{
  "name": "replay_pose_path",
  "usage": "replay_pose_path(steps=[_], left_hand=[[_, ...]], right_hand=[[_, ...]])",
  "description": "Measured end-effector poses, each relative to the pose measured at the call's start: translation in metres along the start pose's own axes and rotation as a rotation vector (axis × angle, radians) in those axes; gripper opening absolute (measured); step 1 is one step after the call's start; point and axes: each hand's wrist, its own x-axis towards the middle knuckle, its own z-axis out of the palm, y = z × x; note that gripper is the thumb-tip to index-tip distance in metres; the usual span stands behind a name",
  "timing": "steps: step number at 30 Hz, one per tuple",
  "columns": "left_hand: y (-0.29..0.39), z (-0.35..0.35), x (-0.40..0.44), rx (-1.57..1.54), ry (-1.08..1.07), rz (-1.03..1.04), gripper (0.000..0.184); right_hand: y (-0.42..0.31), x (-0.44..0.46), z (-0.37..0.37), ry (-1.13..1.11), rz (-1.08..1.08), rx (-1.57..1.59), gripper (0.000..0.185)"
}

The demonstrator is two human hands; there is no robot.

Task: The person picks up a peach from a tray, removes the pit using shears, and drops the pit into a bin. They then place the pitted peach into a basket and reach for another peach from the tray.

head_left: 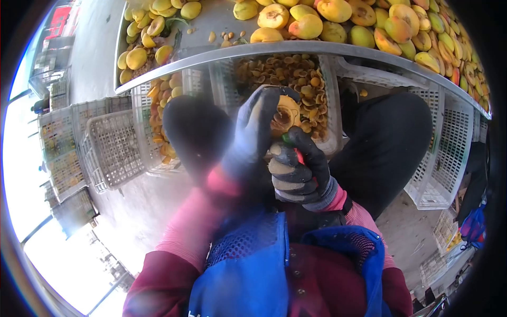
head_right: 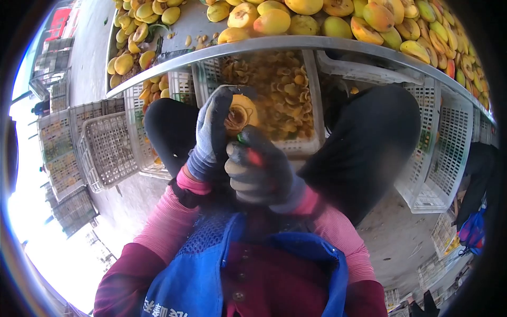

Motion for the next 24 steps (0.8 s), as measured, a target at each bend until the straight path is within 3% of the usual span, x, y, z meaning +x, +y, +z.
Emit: replay_pose_path(steps=[1,4,6,7,8,10,11,12,13,14,16,17,18,20,21,22,23,24], left_hand=[[-0.010,0.002,-0.004,-0.015,0.075,-0.032,0.022],[-0.001,-0.011,-0.016,0.452,0.087,0.196,0.037],[-0.035,-0.030,-0.029,0.664,0.206,0.303,0.036],[-0.036,-0.043,-0.030,0.778,0.321,0.294,0.044],[-0.032,-0.060,-0.028,0.811,0.417,0.281,0.038],[0.003,-0.115,-0.015,0.683,0.590,0.215,0.030],[0.020,-0.148,-0.007,0.653,0.645,0.168,0.029],[0.034,-0.178,-0.002,0.818,0.621,0.050,0.031],[0.041,-0.206,0.006,1.378,0.471,-0.146,0.038],[0.048,-0.202,0.014,1.705,0.447,-0.384,0.042],[0.057,-0.184,0.042,1.569,0.426,-0.013,0.042],[0.074,-0.140,0.063,1.286,0.482,-0.129,0.041],[0.070,-0.115,0.083,1.186,0.407,0.173,0.031],[0.081,-0.050,0.123,1.227,0.197,0.386,0.036],[0.080,-0.018,0.143,1.202,0.133,0.538,0.041],[0.088,0.016,0.158,1.178,0.057,0.742,0.044],[0.092,0.043,0.174,1.172,-0.114,0.814,0.051],[0.076,0.063,0.194,1.228,-0.201,0.928,0.059]], right_hand=[[-0.001,0.002,-0.006,-0.029,0.008,-0.006,0.043],[-0.004,0.007,-0.008,-0.078,-0.023,-0.079,0.042],[-0.005,0.008,0.004,-0.069,-0.105,-0.190,0.042],[-0.005,0.005,0.007,0.145,-0.135,-0.129,0.044],[-0.008,0.003,-0.002,0.249,-0.110,-0.110,0.044],[-0.015,-0.001,-0.031,0.465,-0.058,-0.071,0.046],[-0.017,0.000,-0.031,0.625,-0.038,-0.196,0.047],[-0.017,0.002,-0.027,0.653,-0.032,-0.257,0.046],[-0.018,0.004,-0.021,0.680,-0.033,-0.322,0.044],[-0.020,0.007,-0.016,0.706,-0.039,-0.389,0.043],[-0.018,0.017,-0.007,0.826,-0.241,-0.697,0.045],[-0.014,0.024,-0.004,0.870,-0.405,-0.918,0.045],[-0.012,0.020,-0.009,0.841,-0.507,-1.101,0.045],[-0.010,0.014,-0.019,0.828,-0.737,-1.473,0.045],[-0.010,0.014,-0.016,0.945,-0.688,-1.386,0.044],[-0.015,0.014,-0.006,1.026,-0.518,-1.326,0.042],[-0.021,0.013,0.004,1.097,-0.341,-1.268,0.045],[-0.024,0.012,0.002,1.086,-0.329,-1.216,0.044]])
